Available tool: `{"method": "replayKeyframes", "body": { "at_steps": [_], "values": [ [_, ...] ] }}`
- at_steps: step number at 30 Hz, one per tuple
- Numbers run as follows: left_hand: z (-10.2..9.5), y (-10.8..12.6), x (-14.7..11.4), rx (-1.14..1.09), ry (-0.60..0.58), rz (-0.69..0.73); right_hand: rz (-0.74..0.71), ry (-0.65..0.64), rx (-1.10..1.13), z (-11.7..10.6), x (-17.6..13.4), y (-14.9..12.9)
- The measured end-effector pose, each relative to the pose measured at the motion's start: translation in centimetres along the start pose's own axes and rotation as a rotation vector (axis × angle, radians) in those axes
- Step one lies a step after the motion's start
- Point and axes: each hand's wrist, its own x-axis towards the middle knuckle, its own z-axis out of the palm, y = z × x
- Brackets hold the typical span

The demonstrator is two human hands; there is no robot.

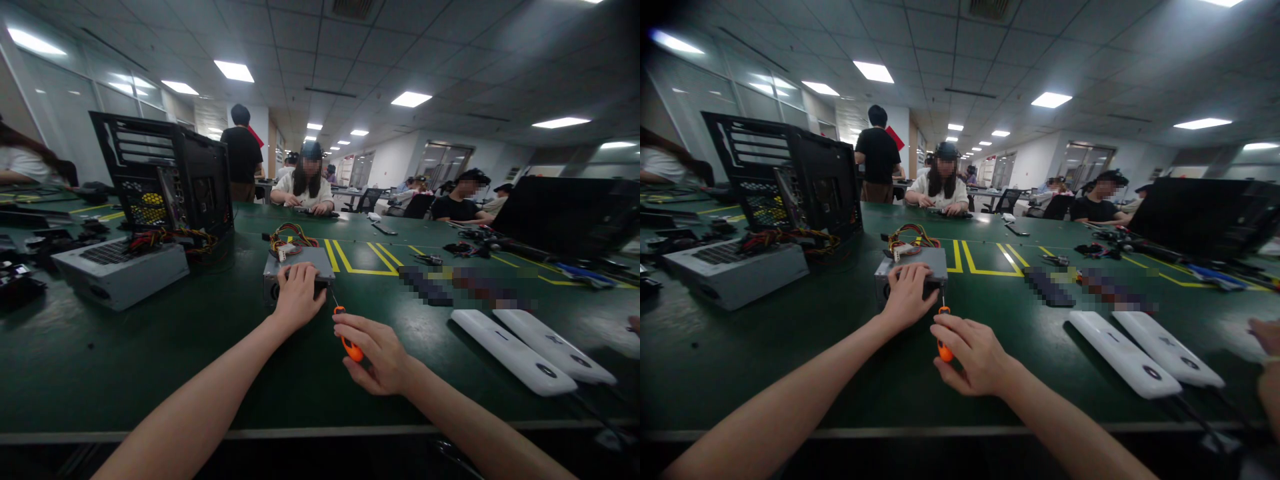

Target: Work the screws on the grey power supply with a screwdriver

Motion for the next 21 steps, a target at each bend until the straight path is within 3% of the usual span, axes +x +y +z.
{"method": "replayKeyframes", "body": {
  "at_steps": [2,8,15,21],
  "values": [
    [-0.01,0.01,0.02,0.001,-0.004,0.001,-0.034,-0.013,-0.057,-0.03,0.11,-0.02],
    [-0.02,0.04,0.02,0.007,-0.007,-0.007,-0.008,0.111,-0.101,0.66,-0.15,0.19],
    [0.01,0.13,0.01,0.020,-0.006,-0.014,-0.027,-0.014,-0.093,0.27,0.26,-0.30],
    [-0.06,0.12,-0.04,0.017,-0.007,-0.011,0.002,0.092,-0.069,0.71,-0.05,-0.01]
  ]
}}
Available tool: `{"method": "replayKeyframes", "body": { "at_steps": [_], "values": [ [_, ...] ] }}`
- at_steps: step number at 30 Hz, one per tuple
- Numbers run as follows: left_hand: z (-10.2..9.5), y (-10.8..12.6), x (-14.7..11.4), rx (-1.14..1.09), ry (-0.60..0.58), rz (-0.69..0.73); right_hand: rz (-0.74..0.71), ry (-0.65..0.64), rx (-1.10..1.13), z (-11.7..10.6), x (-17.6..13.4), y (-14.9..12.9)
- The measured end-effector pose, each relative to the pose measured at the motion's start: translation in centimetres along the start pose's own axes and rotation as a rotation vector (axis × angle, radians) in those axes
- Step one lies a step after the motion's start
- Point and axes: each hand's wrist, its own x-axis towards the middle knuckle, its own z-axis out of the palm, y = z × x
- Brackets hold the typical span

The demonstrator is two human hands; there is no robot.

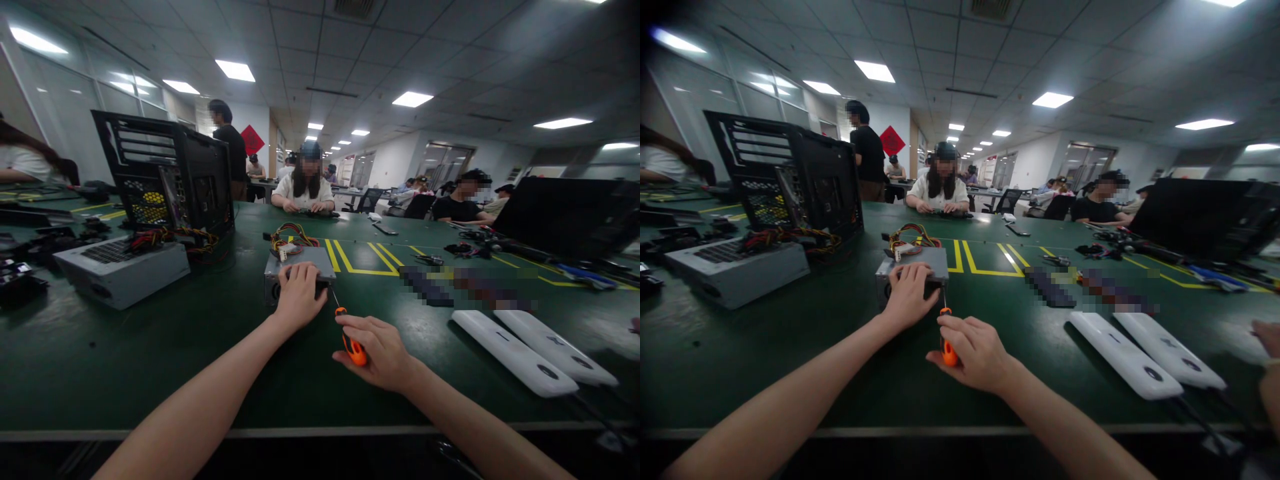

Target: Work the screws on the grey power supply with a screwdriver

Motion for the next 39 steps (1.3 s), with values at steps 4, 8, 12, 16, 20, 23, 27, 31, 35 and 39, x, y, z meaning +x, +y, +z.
{"method": "replayKeyframes", "body": {
  "at_steps": [4,8,12,16,20,23,27,31,35,39],
  "values": [
    [0.05,-0.07,0.00,-0.001,0.003,-0.001,0.030,-0.015,0.045,-0.14,0.04,-0.12],
    [-0.01,-0.07,0.03,0.000,0.000,0.003,-0.027,-0.074,0.032,-0.60,0.61,-0.24],
    [-0.17,-0.01,0.04,-0.007,-0.007,0.001,-0.027,-0.015,-0.031,-0.29,0.44,0.03],
    [-0.20,0.01,0.03,-0.008,-0.015,-0.005,0.043,0.039,-0.001,0.04,-0.12,0.16],
    [-0.10,-0.03,0.03,-0.005,-0.011,-0.003,0.029,-0.036,0.033,-0.32,0.17,-0.13],
    [-0.05,-0.04,0.04,-0.004,-0.007,-0.003,-0.042,-0.109,0.010,-0.51,0.56,-0.27],
    [-0.06,0.01,0.03,-0.005,0.000,0.001,-0.033,-0.053,0.004,-0.32,0.46,-0.13],
    [-0.05,0.07,0.02,-0.005,-0.004,-0.007,0.024,-0.038,0.057,-0.23,0.17,-0.01],
    [-0.04,0.05,0.03,0.000,-0.007,-0.002,0.017,-0.094,0.096,-0.44,0.31,0.01],
    [-0.12,0.03,0.04,-0.008,-0.009,-0.005,-0.008,-0.054,-0.003,-0.35,0.22,0.20]
  ]
}}
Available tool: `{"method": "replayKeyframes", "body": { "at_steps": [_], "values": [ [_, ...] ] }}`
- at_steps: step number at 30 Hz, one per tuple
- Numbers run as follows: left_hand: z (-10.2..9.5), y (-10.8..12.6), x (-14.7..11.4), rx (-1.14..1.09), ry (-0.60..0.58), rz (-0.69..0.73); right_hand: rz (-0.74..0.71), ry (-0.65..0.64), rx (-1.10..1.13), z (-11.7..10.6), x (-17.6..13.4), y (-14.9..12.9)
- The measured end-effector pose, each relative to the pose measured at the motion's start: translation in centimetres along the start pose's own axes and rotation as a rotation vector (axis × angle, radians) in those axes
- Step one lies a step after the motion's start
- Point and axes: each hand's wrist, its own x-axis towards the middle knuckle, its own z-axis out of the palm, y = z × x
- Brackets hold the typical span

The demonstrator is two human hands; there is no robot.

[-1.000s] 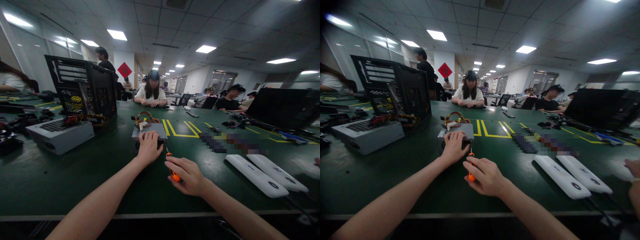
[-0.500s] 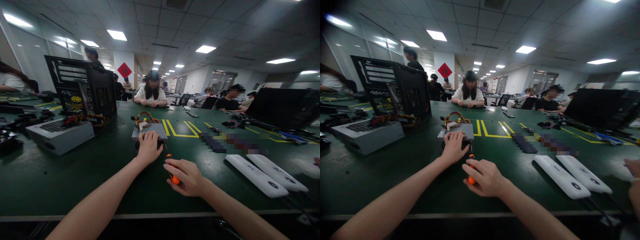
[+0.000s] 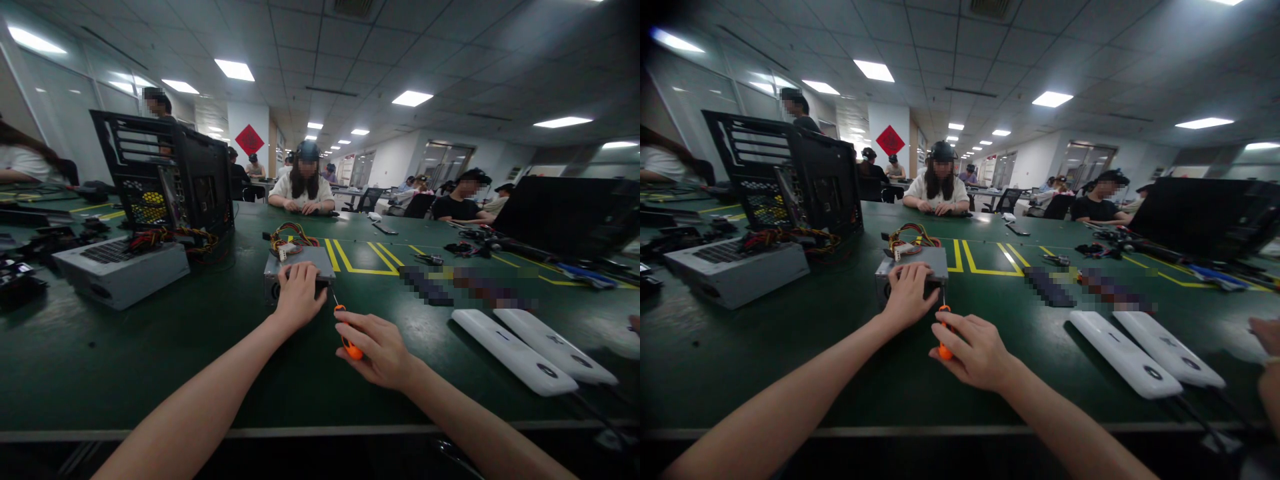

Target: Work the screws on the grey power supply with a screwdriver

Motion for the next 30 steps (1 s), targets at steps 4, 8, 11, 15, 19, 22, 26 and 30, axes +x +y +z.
{"method": "replayKeyframes", "body": {
  "at_steps": [4,8,11,15,19,22,26,30],
  "values": [
    [-0.07,0.00,-0.02,-0.002,0.002,0.003,0.038,0.084,-0.032,0.38,-0.29,0.12],
    [-0.02,0.03,-0.02,-0.004,0.010,0.005,0.047,0.013,0.017,0.31,-0.21,-0.15],
    [0.03,0.06,0.02,-0.003,0.009,0.003,0.004,-0.076,0.032,-0.10,0.03,-0.32],
    [0.04,0.11,0.06,0.003,-0.005,-0.013,-0.022,-0.073,-0.005,-0.34,0.19,-0.27],
    [0.00,0.14,0.05,0.002,-0.006,-0.014,-0.016,0.029,-0.002,0.13,-0.09,-0.18],
    [0.05,0.15,0.07,0.005,0.007,-0.015,0.031,0.032,0.064,0.28,-0.21,-0.22],
    [0.17,0.15,0.13,0.014,0.015,-0.011,0.011,-0.056,0.065,-0.13,0.11,-0.36],
    [0.22,0.19,0.11,0.014,0.017,-0.014,-0.024,-0.004,-0.028,-0.14,0.10,-0.23]
  ]
}}
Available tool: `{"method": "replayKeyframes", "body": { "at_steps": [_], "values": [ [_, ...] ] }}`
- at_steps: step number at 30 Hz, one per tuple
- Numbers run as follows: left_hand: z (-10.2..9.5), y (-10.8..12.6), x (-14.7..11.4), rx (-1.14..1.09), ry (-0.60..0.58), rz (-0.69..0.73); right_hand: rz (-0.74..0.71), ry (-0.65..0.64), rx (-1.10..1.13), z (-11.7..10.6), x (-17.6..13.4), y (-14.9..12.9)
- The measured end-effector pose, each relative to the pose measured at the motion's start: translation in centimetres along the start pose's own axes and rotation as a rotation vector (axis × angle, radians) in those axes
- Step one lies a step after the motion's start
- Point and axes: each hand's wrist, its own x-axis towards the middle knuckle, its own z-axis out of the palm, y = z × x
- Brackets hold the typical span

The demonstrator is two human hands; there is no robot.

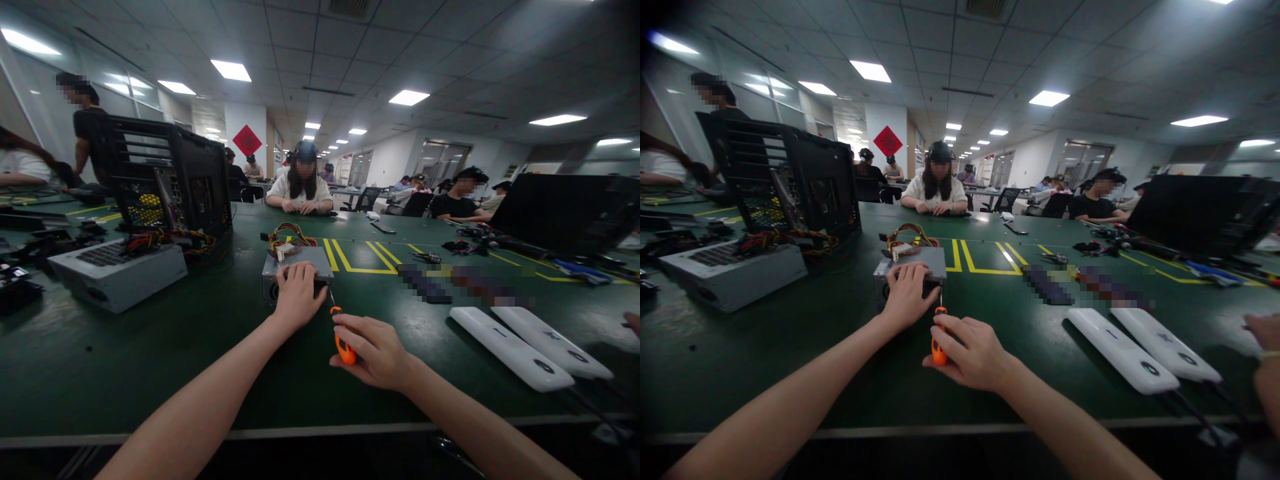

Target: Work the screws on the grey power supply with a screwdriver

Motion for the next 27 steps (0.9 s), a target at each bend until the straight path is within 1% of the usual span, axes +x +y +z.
{"method": "replayKeyframes", "body": {
  "at_steps": [2,4,6,9,10,12,14,16,21,27],
  "values": [
    [-0.03,0.07,-0.01,-0.003,-0.002,-0.006,0.046,0.072,0.026,0.23,-0.21,0.12],
    [-0.08,0.16,0.01,-0.003,-0.002,-0.014,0.119,0.110,0.083,0.44,-0.39,0.18],
    [-0.12,0.24,0.04,0.000,0.001,-0.019,0.154,0.092,0.119,0.55,-0.43,0.15],
    [-0.12,0.33,0.06,0.009,0.009,-0.020,0.110,0.016,0.085,0.54,-0.30,0.11],
    [-0.10,0.34,0.06,0.013,0.013,-0.020,0.096,0.009,0.064,0.50,-0.25,0.14],
    [-0.03,0.33,0.06,0.021,0.019,-0.020,0.112,0.045,0.030,0.39,-0.17,0.28],
    [0.05,0.32,0.06,0.027,0.024,-0.020,0.172,0.104,0.019,0.26,-0.13,0.47],
    [0.12,0.32,0.08,0.028,0.024,-0.019,0.226,0.127,0.020,0.15,-0.09,0.61],
    [0.15,0.38,0.14,0.025,0.020,-0.027,0.236,0.045,-0.005,0.08,0.16,0.46],
    [0.04,0.49,0.21,0.018,0.014,-0.040,0.318,-0.013,-0.072,0.08,0.18,0.40]
  ]
}}
